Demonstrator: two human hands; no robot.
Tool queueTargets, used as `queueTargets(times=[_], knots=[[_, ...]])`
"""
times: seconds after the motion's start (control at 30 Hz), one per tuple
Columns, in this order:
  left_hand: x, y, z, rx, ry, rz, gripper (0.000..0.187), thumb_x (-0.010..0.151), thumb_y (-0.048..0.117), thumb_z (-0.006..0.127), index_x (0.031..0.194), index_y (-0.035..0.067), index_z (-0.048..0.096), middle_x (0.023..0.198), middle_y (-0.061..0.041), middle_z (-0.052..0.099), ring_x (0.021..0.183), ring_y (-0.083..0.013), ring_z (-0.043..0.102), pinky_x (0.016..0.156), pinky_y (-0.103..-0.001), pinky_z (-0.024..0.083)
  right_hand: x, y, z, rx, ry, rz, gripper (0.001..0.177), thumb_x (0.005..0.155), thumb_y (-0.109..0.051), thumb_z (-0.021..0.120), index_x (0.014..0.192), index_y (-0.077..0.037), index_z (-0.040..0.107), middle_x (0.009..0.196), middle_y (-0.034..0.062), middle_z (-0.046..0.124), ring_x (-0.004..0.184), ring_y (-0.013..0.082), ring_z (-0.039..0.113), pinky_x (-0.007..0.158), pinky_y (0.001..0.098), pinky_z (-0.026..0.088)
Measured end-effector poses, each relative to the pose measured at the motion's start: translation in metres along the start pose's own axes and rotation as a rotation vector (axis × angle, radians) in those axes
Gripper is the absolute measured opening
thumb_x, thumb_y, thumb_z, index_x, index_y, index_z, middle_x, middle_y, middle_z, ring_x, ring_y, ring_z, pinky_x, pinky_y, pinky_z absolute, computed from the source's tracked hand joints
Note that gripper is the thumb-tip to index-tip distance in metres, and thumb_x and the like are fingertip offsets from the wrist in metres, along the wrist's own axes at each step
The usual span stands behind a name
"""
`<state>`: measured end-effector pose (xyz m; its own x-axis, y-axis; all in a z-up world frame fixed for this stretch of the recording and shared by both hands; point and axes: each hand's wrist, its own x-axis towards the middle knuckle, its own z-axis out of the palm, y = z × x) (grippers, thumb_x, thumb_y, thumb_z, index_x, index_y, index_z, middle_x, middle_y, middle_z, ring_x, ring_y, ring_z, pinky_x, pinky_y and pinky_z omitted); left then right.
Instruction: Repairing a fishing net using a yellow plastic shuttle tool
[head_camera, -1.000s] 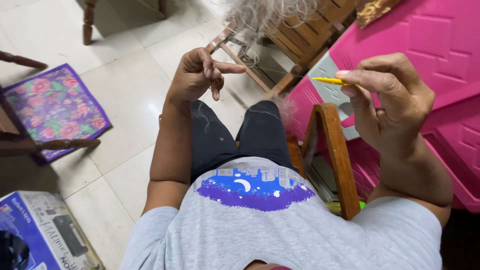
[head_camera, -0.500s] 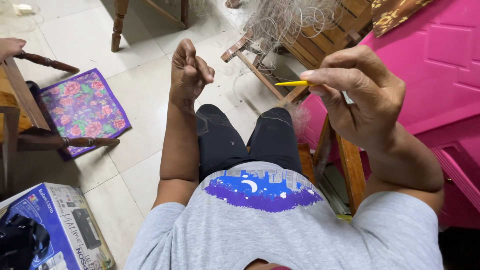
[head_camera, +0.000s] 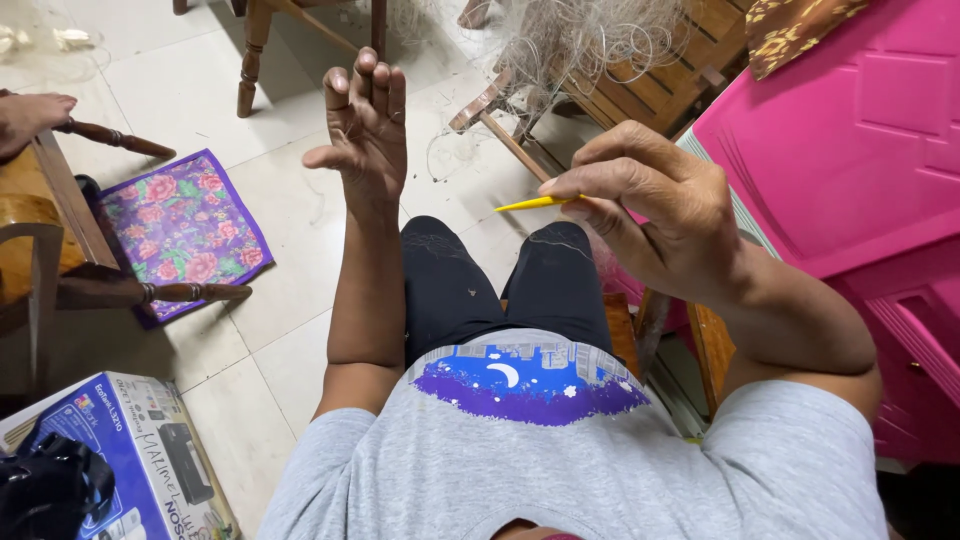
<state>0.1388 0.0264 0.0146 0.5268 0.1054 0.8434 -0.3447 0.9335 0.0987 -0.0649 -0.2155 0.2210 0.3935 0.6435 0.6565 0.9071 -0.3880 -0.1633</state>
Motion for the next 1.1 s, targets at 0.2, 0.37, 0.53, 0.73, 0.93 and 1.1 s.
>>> queueTargets(times=[0.2, 0.37, 0.53, 0.73, 0.93, 1.1], knots=[[-0.013, -0.015, 0.014, -0.094, 0.132, -0.225, 0.098, 0.064, 0.097, 0.048, 0.126, 0.021, 0.051, 0.147, -0.010, 0.045, 0.136, -0.0217, 0.049, 0.113, -0.063, 0.049, 0.001, 0.009, 0.002, -0.002, -0.008, -0.005, 0.014, 0.108, -0.002, 0.061, 0.120, 0.004, 0.066, 0.103, 0.0258, 0.063, 0.091, 0.0347, 0.065, 0.074, 0.0380, 0.054], [-0.025, -0.033, 0.017, -0.353, 0.289, -0.501, 0.122, 0.051, 0.096, 0.054, 0.135, 0.007, 0.052, 0.152, -0.020, 0.047, 0.136, -0.0301, 0.055, 0.113, -0.054, 0.054, 0.007, 0.010, -0.007, -0.071, -0.011, 0.009, 0.016, 0.111, -0.003, 0.059, 0.122, 0.005, 0.067, 0.105, 0.0250, 0.062, 0.094, 0.0351, 0.065, 0.078, 0.0396, 0.054], [-0.023, -0.032, 0.037, -0.343, 0.258, -0.672, 0.163, 0.038, 0.102, 0.042, 0.163, -0.001, 0.034, 0.156, -0.022, 0.050, 0.132, -0.0289, 0.061, 0.100, -0.042, 0.059, 0.010, 0.014, -0.010, -0.102, -0.024, -0.003, 0.018, 0.114, -0.006, 0.058, 0.123, 0.005, 0.069, 0.107, 0.0246, 0.061, 0.095, 0.0357, 0.064, 0.080, 0.0415, 0.054], [-0.032, -0.040, 0.031, -0.273, 0.083, -0.623, 0.158, 0.038, 0.105, 0.049, 0.169, 0.018, 0.029, 0.158, -0.017, 0.045, 0.132, -0.0298, 0.057, 0.098, -0.057, 0.062, 0.009, 0.021, -0.009, -0.109, -0.052, -0.025, 0.016, 0.112, -0.003, 0.060, 0.123, 0.007, 0.068, 0.106, 0.0243, 0.060, 0.092, 0.0340, 0.064, 0.075, 0.0394, 0.054], [-0.028, -0.041, 0.035, -0.192, -0.122, -0.527, 0.137, 0.053, 0.097, 0.057, 0.167, 0.025, 0.033, 0.170, -0.018, 0.032, 0.146, -0.0316, 0.048, 0.111, -0.062, 0.054, 0.007, 0.042, -0.005, -0.346, -0.109, -0.063, 0.017, 0.110, 0.005, 0.065, 0.124, 0.000, 0.072, 0.103, 0.0164, 0.062, 0.085, 0.0304, 0.064, 0.067, 0.0387, 0.048], [-0.019, -0.033, 0.054, -0.090, -0.048, -0.656, 0.165, 0.039, 0.089, 0.071, 0.168, 0.003, 0.015, 0.161, -0.014, 0.042, 0.144, -0.0338, 0.054, 0.111, -0.064, 0.057, 0.005, 0.051, -0.005, -0.476, -0.094, -0.083, 0.010, 0.113, -0.002, 0.072, 0.122, -0.006, 0.076, 0.100, 0.0118, 0.062, 0.079, 0.0263, 0.063, 0.063, 0.0360, 0.047]])
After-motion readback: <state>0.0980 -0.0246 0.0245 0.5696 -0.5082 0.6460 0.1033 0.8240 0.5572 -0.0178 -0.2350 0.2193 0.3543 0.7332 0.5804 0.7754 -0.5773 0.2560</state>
